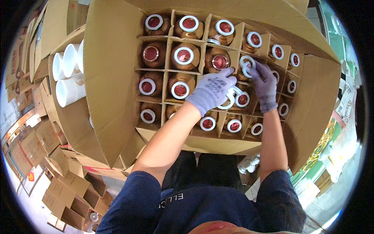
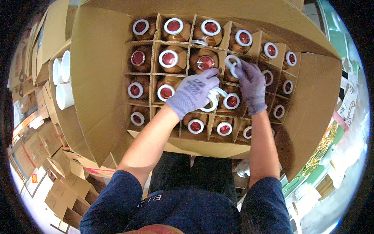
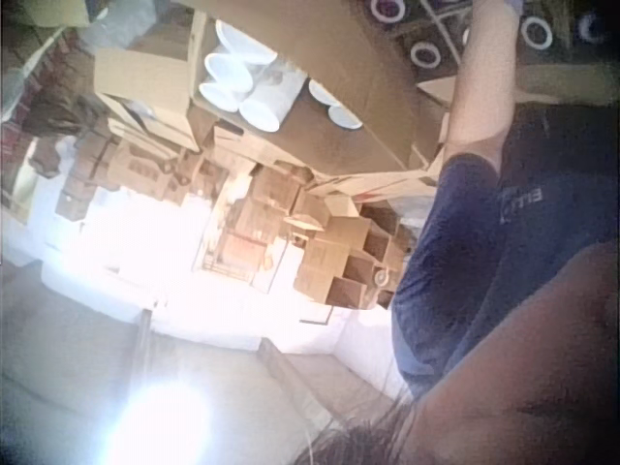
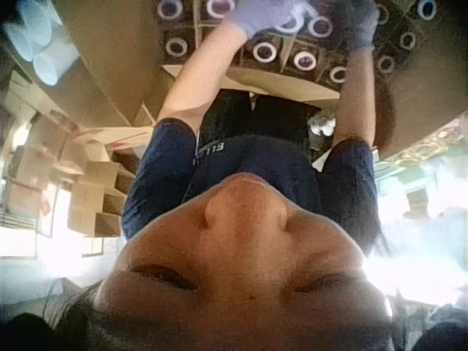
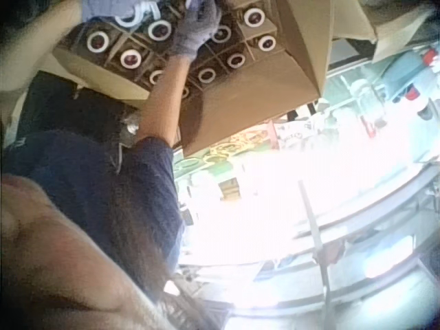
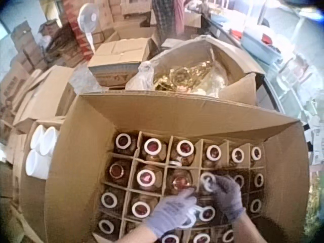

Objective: The person picks up foam rings from a box of bottles and then sits on the floor to assemble a kettle by placing a metal container into a white housing and attaching the lid and outer shell.

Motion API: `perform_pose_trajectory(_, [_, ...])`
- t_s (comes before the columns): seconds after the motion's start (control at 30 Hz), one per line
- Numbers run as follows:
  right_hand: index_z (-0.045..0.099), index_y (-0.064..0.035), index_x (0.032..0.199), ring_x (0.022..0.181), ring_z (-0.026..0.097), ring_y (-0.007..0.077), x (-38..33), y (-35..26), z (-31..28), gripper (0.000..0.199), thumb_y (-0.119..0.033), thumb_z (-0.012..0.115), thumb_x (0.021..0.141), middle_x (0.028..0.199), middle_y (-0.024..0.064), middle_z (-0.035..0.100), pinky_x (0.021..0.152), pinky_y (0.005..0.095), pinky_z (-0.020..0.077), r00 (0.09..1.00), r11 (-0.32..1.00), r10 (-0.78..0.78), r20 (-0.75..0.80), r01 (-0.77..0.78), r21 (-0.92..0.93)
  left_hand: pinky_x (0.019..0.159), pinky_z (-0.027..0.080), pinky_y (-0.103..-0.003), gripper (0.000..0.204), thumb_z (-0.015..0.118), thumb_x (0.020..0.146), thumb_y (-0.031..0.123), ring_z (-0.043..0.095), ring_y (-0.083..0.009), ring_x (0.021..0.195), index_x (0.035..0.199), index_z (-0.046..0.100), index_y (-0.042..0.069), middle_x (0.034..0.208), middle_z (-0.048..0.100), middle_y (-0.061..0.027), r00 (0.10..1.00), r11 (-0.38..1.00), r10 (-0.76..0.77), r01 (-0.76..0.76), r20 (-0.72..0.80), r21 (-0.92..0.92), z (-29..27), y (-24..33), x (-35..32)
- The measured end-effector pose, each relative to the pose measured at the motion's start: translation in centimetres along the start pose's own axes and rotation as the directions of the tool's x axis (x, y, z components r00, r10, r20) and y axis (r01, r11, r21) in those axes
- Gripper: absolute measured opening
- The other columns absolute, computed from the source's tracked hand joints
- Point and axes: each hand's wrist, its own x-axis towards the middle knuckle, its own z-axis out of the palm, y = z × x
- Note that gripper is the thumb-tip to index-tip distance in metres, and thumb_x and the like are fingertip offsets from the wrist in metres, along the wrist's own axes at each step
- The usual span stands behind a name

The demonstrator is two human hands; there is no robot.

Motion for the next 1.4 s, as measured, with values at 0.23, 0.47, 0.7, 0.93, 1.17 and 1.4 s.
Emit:
perform_pose_trajectory(0.23, [0.07,0.0005,0.112,0.098,0.065,0.0159,0.6,-0.2,0.6,0.027,-0.015,0.071,0.09,0.104,0.008,0.071,0.088,0.0294,0.0503,0.973,0.901,0.229,-0.025,-0.202,0.383,0.081,0.056,-0.043,0.024,0.058,0.092,0.022,0.069,-0.0325,0.097,0.111,0.066,0.011,0.112,0.065,-0.0178,0.902,0.945,-0.206,0.083,0.379,0.316,0.6,1.1,4.0])
perform_pose_trajectory(0.47, [0.07,-0.0153,0.094,0.09,0.063,0.0267,2.2,-0.8,5.8,0.018,-0.015,0.07,0.076,0.093,0.0039,0.066,0.078,0.0434,0.0492,0.791,0.707,-0.594,0.145,0.599,-0.376,0.076,0.055,-0.038,0.03,0.071,0.072,0.006,0.067,-0.031,0.088,0.102,0.063,0.006,0.105,0.064,-0.0135,0.965,0.987,-0.112,0.079,-0.239,-0.143,-0.6,2.2,-5.0])
perform_pose_trajectory(0.7, [0.066,-0.0127,0.103,0.104,0.058,0.0248,0.5,-1.8,6.3,0.028,-0.014,0.068,0.075,0.102,0.0031,0.062,0.092,0.0438,0.0449,0.701,0.601,-0.662,0.264,0.707,-0.372,0.082,0.052,-0.031,0.021,0.07,0.081,0.004,0.063,-0.016,0.09,0.099,0.06,0.005,0.099,0.067,-0.0084,0.816,0.741,-0.531,0.314,-0.231,-0.593,-1.3,0.5,-12.8])
perform_pose_trajectory(0.93, [0.061,-0.0143,0.122,0.109,0.058,0.0309,2.2,-2.4,6.9,0.039,-0.018,0.067,0.083,0.121,0.0094,0.059,0.095,0.0455,0.0457,0.766,0.648,-0.486,0.421,0.639,-0.414,0.087,0.052,-0.037,0.027,0.07,0.072,0.002,0.067,-0.0277,0.098,0.096,0.057,0.005,0.104,0.065,-0.0148,0.891,0.793,-0.396,0.21,-0.221,-0.572,-1.3,0.0,-12.2])
perform_pose_trajectory(1.17, [0.061,-0.0082,0.121,0.117,0.056,0.037,4.6,-2.4,5.9,0.044,-0.01,0.073,0.078,0.126,0.0166,0.057,0.102,0.0452,0.0464,0.678,0.771,-0.465,0.57,0.626,-0.115,0.085,0.052,-0.037,0.029,0.072,0.07,0.0,0.066,-0.0298,0.095,0.093,0.056,0.005,0.106,0.066,-0.0162,0.908,0.815,-0.364,0.202,-0.209,-0.543,-0.9,-0.3,-13.3])
perform_pose_trajectory(1.4, [0.062,-0.0057,0.1,0.112,0.056,0.0354,1.4,-3.0,8.4,0.019,-0.018,0.066,0.086,0.132,0.0119,0.053,0.097,0.047,0.0466,0.82,0.635,-0.366,0.439,0.565,-0.527,0.086,0.052,-0.037,0.03,0.072,0.069,0.0,0.066,-0.0282,0.098,0.094,0.057,0.004,0.107,0.065,-0.0158,0.893,0.777,-0.4,0.211,-0.207,-0.593,-0.4,-0.4,-13.8])
